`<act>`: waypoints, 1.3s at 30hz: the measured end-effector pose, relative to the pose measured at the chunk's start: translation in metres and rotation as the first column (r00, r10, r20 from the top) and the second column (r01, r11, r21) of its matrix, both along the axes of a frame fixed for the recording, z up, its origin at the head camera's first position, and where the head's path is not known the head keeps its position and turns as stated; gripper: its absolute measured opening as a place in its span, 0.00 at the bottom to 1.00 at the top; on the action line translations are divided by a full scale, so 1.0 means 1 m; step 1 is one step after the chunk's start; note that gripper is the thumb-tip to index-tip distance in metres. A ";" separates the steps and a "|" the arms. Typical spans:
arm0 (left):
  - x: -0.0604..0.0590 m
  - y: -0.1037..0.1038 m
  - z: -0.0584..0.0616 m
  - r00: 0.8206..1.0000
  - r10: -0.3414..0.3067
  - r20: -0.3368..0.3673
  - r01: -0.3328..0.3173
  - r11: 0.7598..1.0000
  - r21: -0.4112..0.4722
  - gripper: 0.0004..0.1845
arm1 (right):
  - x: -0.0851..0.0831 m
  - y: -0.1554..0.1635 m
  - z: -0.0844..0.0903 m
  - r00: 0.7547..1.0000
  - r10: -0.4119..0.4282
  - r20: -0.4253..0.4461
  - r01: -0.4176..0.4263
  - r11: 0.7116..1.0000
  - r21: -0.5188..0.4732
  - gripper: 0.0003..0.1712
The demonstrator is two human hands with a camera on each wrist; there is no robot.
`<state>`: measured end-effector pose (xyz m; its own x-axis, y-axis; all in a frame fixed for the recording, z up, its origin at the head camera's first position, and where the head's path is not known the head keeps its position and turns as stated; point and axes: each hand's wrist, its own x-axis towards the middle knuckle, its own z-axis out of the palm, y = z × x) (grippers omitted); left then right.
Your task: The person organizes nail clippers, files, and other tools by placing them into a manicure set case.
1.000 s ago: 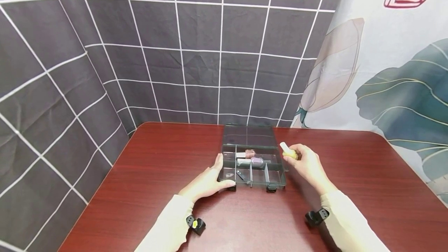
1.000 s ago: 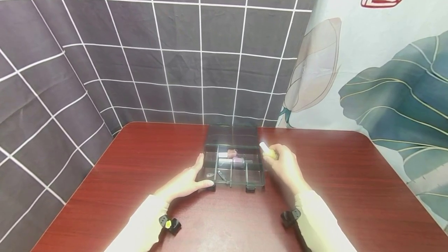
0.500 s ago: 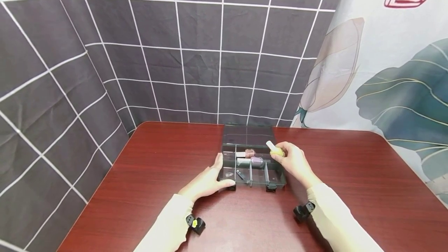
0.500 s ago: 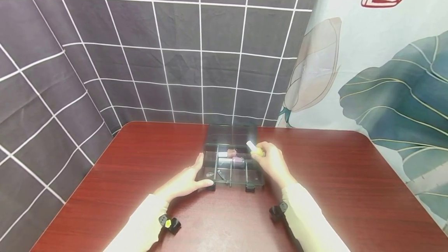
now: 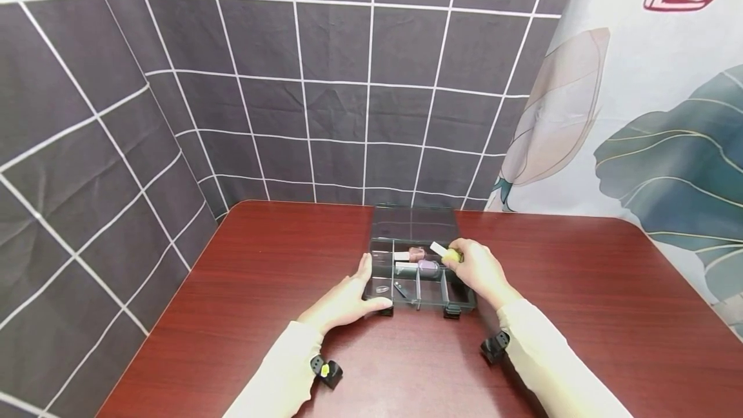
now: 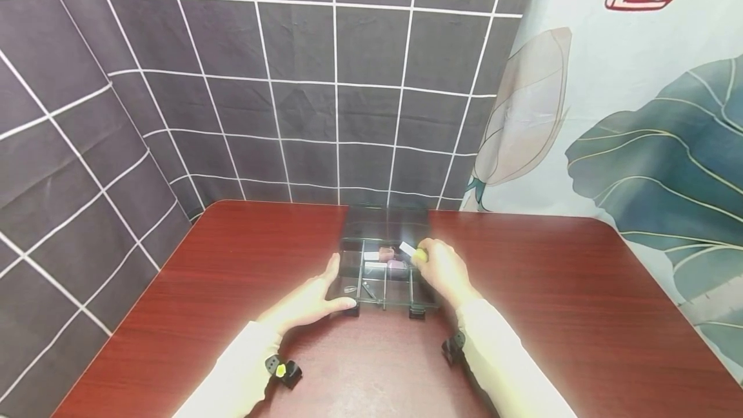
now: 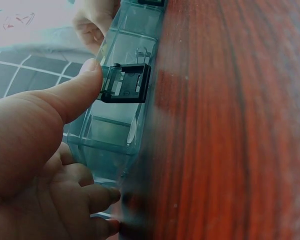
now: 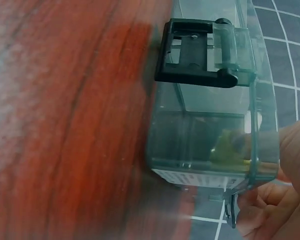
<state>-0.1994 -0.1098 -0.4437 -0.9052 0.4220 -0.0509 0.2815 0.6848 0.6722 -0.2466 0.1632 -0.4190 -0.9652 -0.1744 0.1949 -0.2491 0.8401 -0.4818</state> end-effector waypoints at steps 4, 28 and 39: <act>0.001 0.000 -0.001 1.000 0.000 -0.003 0.000 1.000 -0.011 0.53 | -0.001 -0.001 0.001 0.999 -0.011 0.034 0.009 0.999 0.036 0.11; 0.002 -0.002 0.000 1.000 0.006 -0.008 -0.006 1.000 -0.003 0.53 | -0.002 0.017 -0.009 0.988 -0.114 -0.104 0.091 0.975 -0.204 0.10; -0.028 -0.020 0.010 0.986 0.057 0.159 -0.089 0.974 0.208 0.45 | -0.013 0.024 -0.007 0.959 -0.073 0.275 0.214 0.823 -0.526 0.24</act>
<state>-0.2270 -0.1295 -0.4339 -0.9227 0.3709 -0.1051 0.1202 0.5358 0.8357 -0.2599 0.1872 -0.4258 -0.9992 0.0371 -0.0169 0.0315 0.4384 -0.8982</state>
